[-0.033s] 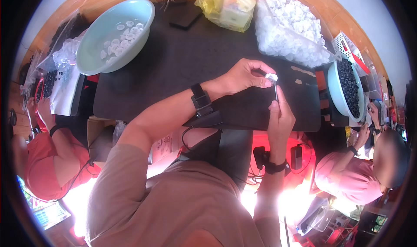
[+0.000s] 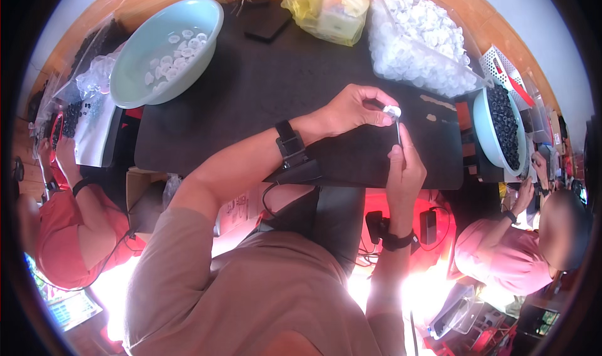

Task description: Assembling small white plastic components using a small screwdriver tool.

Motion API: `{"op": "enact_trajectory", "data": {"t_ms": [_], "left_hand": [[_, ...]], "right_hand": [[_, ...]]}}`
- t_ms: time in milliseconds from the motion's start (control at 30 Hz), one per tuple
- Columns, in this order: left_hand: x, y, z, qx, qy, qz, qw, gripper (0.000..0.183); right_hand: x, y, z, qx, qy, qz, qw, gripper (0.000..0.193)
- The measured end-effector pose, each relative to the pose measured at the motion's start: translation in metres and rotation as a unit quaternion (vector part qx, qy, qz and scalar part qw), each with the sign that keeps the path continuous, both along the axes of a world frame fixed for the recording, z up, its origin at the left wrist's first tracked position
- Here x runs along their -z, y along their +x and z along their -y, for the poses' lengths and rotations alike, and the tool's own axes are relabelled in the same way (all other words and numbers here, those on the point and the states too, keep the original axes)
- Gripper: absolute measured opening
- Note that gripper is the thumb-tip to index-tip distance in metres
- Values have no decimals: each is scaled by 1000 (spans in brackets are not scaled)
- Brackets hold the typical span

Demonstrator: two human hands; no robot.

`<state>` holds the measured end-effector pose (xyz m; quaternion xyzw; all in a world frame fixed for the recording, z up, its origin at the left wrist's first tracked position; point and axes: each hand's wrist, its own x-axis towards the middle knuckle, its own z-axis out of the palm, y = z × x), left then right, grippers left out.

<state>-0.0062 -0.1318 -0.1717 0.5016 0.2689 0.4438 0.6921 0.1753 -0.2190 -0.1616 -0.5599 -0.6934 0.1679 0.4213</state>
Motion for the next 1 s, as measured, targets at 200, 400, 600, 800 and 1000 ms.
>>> {"op": "enact_trajectory", "data": {"t_ms": [200, 400, 600, 800, 1000], "left_hand": [[1, 1, -1, 2, -1, -9, 1000, 31], [0, -1, -7, -1, 6, -17, 1000, 31], [6, 2, -8, 11, 59, -24, 998, 31], [2, 0, -6, 7, 9, -6, 1000, 32], [2, 2, -7, -18, 26, 25, 999, 31]], "right_hand": [[-6, -3, 2, 4, -13, 6, 1000, 36], [-2, -5, -6, 0, 22, 12, 1000, 36], [-3, -5, -5, 5, 14, 12, 1000, 36], [-1, 0, -4, 16, -68, -50, 996, 37], [0, -2, -4, 11, -30, -24, 999, 36]]}}
